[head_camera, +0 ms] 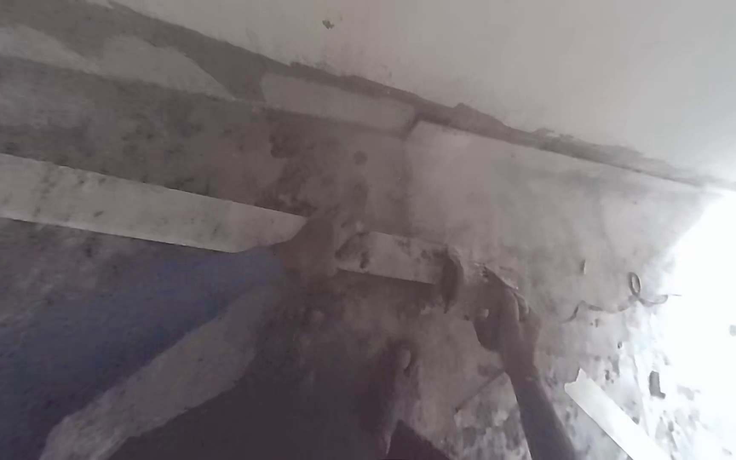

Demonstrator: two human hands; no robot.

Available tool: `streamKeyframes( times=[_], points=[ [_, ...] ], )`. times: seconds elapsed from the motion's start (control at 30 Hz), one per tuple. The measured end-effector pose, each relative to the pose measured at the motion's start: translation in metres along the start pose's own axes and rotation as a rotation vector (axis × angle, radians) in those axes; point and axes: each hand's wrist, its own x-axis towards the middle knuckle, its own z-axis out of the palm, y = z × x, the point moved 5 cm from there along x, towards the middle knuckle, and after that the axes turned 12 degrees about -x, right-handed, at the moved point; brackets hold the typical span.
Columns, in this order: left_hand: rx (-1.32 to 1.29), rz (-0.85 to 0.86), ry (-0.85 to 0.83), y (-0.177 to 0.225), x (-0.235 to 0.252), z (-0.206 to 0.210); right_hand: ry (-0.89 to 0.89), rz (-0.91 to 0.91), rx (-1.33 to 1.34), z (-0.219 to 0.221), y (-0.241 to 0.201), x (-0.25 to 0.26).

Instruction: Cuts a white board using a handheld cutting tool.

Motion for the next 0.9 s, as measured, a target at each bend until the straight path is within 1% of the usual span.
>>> streamKeyframes(
  times=[0.1,0.17,0.23,0.27,0.4,0.47,0.53,0.63,0.7,0.73,0.77,0.83,0.9],
  points=[
    [0.018,-0.027,-0.032,0.0,0.0,0.005,0.029,0.087,0.016,0.002,0.007,-0.006],
    [0.037,-0.02,-0.035,0.001,0.001,0.003,0.033,0.035,-0.015,0.001,0.007,-0.001],
    [0.041,0.005,0.016,0.001,0.002,0.004,-0.018,-0.071,0.003,0.0,-0.002,0.006],
    [0.041,0.001,0.032,0.001,0.003,0.004,-0.032,-0.088,0.012,0.001,-0.005,0.011],
    [0.008,-0.045,0.008,0.005,-0.001,-0.001,-0.003,0.005,0.033,0.008,-0.001,0.034],
    [-0.01,-0.022,0.026,0.012,-0.002,-0.005,-0.008,-0.02,0.119,0.014,-0.004,0.049],
    [-0.048,-0.018,0.026,0.019,-0.003,-0.011,0.04,-0.009,0.13,0.019,-0.01,0.065],
    [-0.149,0.058,0.099,0.023,-0.003,-0.016,0.082,0.05,0.118,0.019,-0.015,0.081],
    [-0.138,0.083,0.147,0.024,0.001,-0.014,0.093,0.057,0.187,0.011,-0.017,0.085],
    [-0.102,0.09,0.155,0.022,0.003,-0.01,0.075,0.071,0.225,0.003,-0.016,0.084],
    [-0.095,0.068,0.128,0.023,0.002,-0.01,0.056,0.108,0.251,-0.004,-0.013,0.083],
    [-0.115,-0.003,0.075,0.029,0.003,-0.012,0.01,0.214,0.287,-0.018,0.001,0.079],
    [-0.071,-0.045,0.0,0.027,0.007,-0.013,-0.063,0.366,0.344,-0.03,0.022,0.072]
  ],
)
